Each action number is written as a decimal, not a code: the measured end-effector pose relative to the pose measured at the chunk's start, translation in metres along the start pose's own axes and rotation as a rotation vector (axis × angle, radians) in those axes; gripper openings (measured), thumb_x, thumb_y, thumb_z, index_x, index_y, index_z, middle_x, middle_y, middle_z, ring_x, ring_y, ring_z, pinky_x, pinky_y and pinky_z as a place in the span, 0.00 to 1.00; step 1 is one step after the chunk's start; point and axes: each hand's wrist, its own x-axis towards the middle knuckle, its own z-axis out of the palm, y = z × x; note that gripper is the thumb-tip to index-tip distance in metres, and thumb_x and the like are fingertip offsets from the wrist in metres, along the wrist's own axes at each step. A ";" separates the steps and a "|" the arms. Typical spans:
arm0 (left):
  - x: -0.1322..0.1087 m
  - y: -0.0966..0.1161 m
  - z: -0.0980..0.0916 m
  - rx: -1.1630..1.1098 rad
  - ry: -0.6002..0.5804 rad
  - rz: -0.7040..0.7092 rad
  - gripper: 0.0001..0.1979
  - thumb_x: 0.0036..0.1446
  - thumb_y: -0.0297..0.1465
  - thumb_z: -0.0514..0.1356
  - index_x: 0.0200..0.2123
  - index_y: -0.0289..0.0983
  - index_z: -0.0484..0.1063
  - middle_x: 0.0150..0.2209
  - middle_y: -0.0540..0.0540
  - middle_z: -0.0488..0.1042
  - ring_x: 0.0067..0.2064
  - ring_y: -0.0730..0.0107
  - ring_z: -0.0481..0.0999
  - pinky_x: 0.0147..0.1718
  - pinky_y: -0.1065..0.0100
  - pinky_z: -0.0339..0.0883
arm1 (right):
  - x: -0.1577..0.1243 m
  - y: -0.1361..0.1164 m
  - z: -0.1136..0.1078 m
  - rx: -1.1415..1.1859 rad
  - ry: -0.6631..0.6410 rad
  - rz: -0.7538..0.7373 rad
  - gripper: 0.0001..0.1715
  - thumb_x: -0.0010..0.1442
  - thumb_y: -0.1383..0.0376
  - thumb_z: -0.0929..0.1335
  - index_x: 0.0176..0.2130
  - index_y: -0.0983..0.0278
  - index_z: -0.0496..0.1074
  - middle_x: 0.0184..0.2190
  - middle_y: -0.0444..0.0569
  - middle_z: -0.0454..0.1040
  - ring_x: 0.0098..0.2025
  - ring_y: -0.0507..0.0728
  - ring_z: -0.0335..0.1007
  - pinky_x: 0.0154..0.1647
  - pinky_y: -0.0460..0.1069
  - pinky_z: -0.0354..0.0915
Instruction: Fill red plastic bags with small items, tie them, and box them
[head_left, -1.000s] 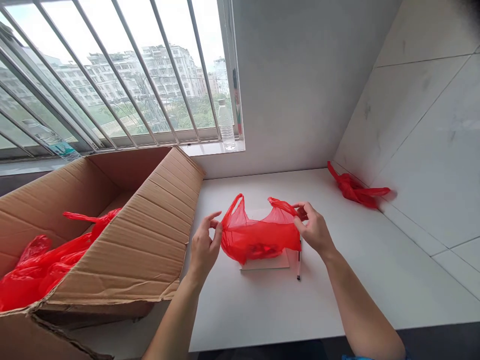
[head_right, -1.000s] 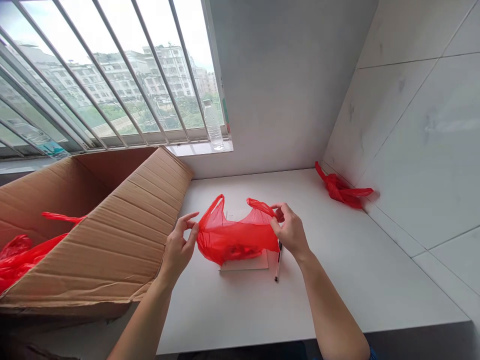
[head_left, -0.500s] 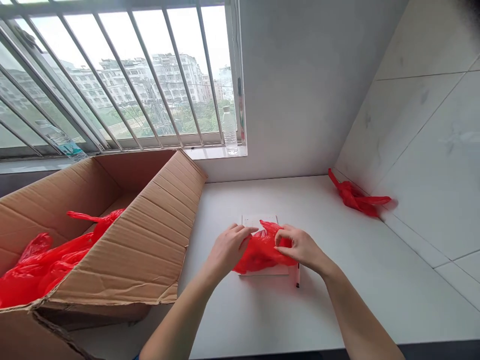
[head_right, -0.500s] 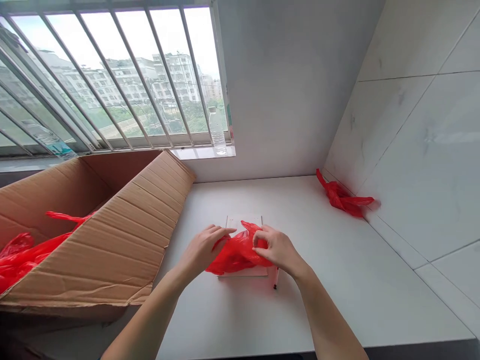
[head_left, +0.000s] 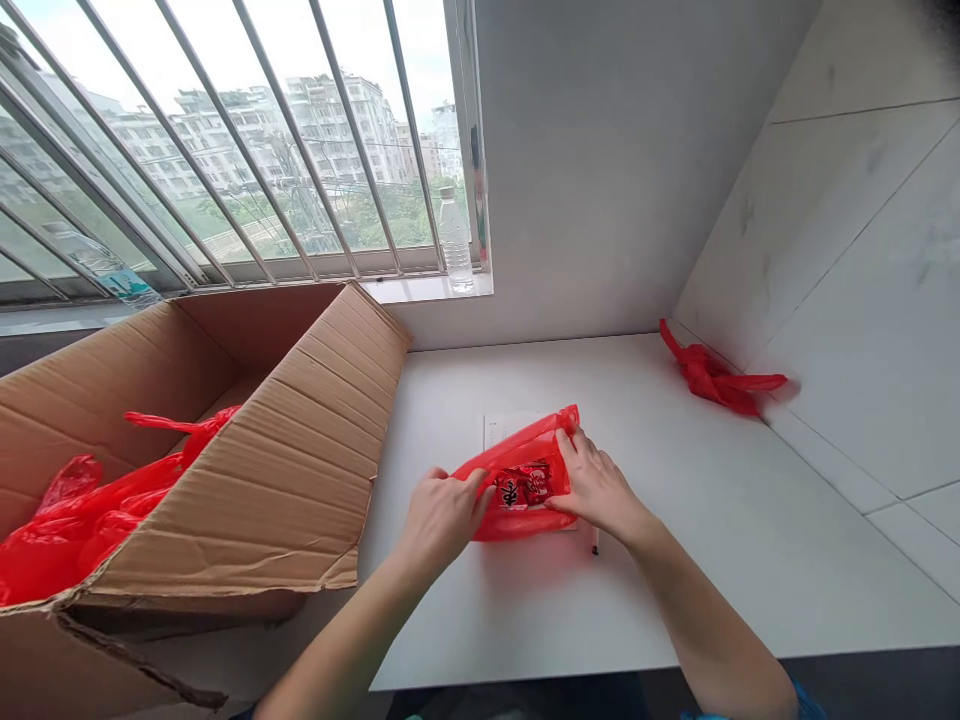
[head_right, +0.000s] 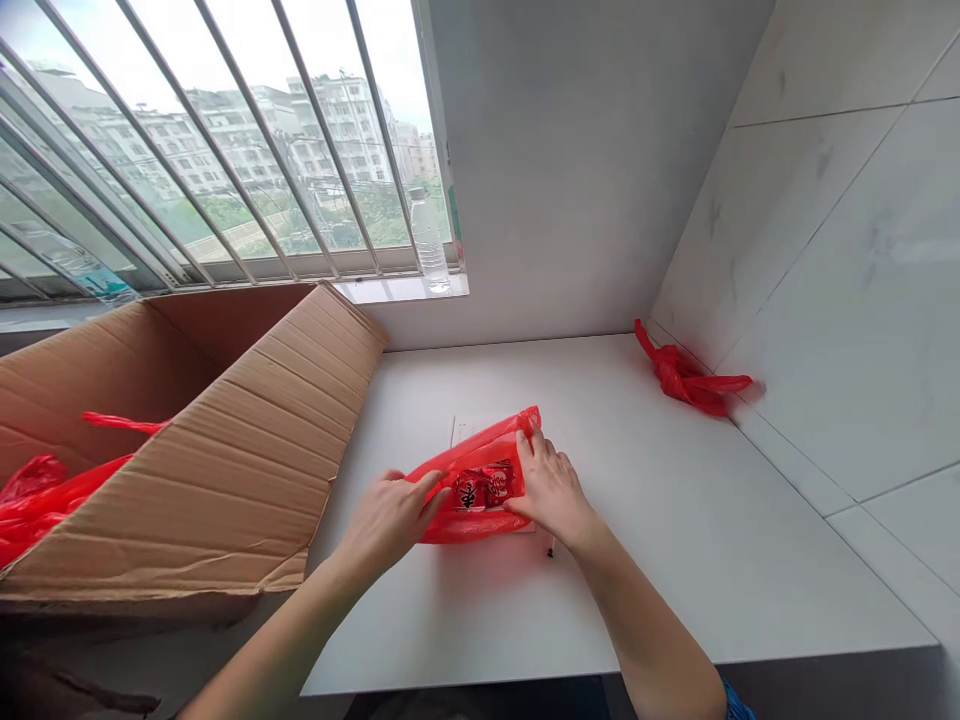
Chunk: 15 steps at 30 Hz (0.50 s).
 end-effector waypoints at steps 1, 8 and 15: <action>0.000 -0.004 0.004 0.040 -0.005 -0.066 0.15 0.65 0.43 0.51 0.38 0.40 0.73 0.16 0.52 0.69 0.19 0.67 0.68 0.38 0.61 0.63 | -0.001 0.001 0.001 0.001 -0.021 0.005 0.61 0.44 0.54 0.77 0.68 0.60 0.50 0.64 0.66 0.59 0.53 0.72 0.69 0.45 0.60 0.68; -0.007 -0.015 0.003 0.163 -0.141 -0.148 0.23 0.49 0.44 0.67 0.45 0.37 0.72 0.34 0.42 0.78 0.33 0.56 0.77 0.49 0.50 0.60 | -0.008 0.004 -0.012 0.044 -0.187 0.001 0.52 0.46 0.53 0.77 0.65 0.55 0.59 0.60 0.61 0.66 0.52 0.70 0.69 0.45 0.59 0.67; -0.005 0.015 -0.026 0.048 0.085 0.027 0.07 0.64 0.37 0.58 0.41 0.44 0.75 0.33 0.48 0.77 0.37 0.61 0.76 0.54 0.51 0.55 | -0.005 0.001 -0.050 -0.014 0.327 0.185 0.21 0.65 0.53 0.65 0.55 0.53 0.72 0.54 0.55 0.66 0.38 0.59 0.72 0.27 0.50 0.64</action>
